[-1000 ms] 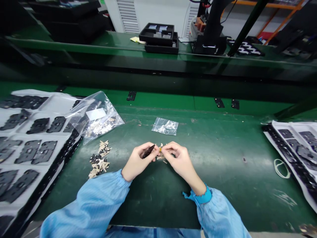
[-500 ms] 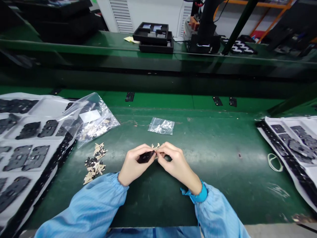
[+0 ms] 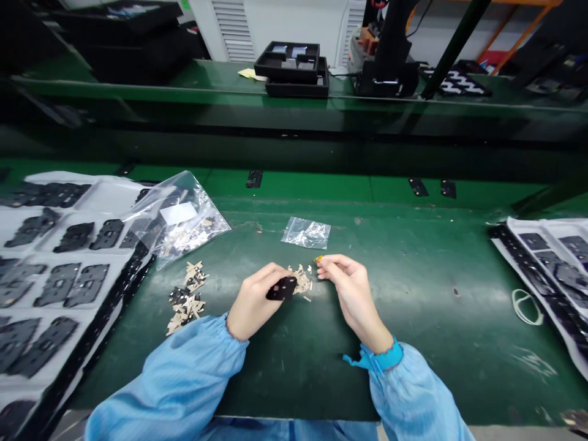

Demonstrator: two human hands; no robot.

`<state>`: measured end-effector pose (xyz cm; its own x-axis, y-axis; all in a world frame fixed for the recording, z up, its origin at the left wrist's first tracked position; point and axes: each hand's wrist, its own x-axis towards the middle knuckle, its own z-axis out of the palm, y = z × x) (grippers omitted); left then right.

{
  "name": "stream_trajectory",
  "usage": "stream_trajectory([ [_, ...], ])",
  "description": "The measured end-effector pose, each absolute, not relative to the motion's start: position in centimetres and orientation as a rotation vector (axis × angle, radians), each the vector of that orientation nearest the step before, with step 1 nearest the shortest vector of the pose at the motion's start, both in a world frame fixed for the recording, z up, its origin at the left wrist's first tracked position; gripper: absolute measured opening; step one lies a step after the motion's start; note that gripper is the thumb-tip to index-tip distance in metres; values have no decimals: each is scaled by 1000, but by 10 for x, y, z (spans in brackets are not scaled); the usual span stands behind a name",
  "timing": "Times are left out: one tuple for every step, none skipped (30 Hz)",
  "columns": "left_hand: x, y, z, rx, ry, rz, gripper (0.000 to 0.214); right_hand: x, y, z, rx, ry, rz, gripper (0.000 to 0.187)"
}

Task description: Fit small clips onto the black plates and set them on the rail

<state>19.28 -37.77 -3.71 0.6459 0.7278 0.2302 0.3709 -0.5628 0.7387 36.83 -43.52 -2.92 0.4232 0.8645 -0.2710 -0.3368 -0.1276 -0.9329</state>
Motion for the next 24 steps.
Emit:
stream_trajectory([
  [192,-378,-38,2288,858,641,20,367,-435,-29,-1350,-563,1101,14],
  [191,-379,-38,2360,889,593,15,366,-435,-29,-1385,-606,1087,14],
  [190,-379,-38,2415,927,554,10,364,-434,-29,-1417,-652,1070,15],
  [190,-380,-38,2449,967,526,6,363,-434,-30,-1444,-700,1052,15],
  [190,-380,-37,2462,1003,510,5,361,-434,-31,-1463,-744,1033,16],
  [190,-380,-36,2458,1034,508,7,360,-434,-32,-1475,-785,1017,16],
  [191,-380,-34,2436,1061,524,13,359,-435,-33,-1480,-818,1004,15],
  [192,-381,-32,2397,1075,559,19,357,-435,-34,-1479,-845,994,15],
  [192,-382,-30,2343,1072,615,25,356,-436,-35,-1474,-866,991,14],
  [194,-383,-29,2278,1051,688,27,354,-437,-35,-1465,-881,996,13],
  [195,-385,-28,2209,1016,765,27,352,-438,-36,-1452,-893,1004,13],
  [196,-387,-27,2145,971,835,25,350,-439,-36,-1438,-905,1014,12],
  [197,-389,-27,2094,923,893,23,348,-440,-35,-1425,-917,1018,11],
  [197,-391,-27,2059,883,930,23,346,-440,-34,-1412,-934,1019,10],
  [198,-392,-28,2037,855,950,24,345,-441,-34,-1400,-954,1017,9],
  [198,-394,-29,2024,835,957,25,344,-441,-32,-1390,-977,1012,9],
  [199,-395,-30,2014,821,961,26,343,-442,-31,-1383,-999,1007,8],
  [198,-396,-31,2005,809,965,26,343,-442,-31,-1380,-1020,1000,8],
  [198,-397,-32,1995,797,972,27,342,-443,-30,-1379,-1039,988,7],
  [198,-397,-33,1985,785,979,28,342,-443,-29,-1381,-1054,971,7],
  [198,-398,-34,1976,771,987,31,342,-443,-29,-1385,-1065,944,7],
  [197,-398,-34,1967,758,990,33,342,-444,-29,-1389,-1070,913,8],
  [197,-397,-34,1957,751,988,36,341,-444,-29,-1389,-1072,889,8],
  [197,-396,-34,1944,755,979,39,340,-444,-28,-1384,-1073,877,8],
])
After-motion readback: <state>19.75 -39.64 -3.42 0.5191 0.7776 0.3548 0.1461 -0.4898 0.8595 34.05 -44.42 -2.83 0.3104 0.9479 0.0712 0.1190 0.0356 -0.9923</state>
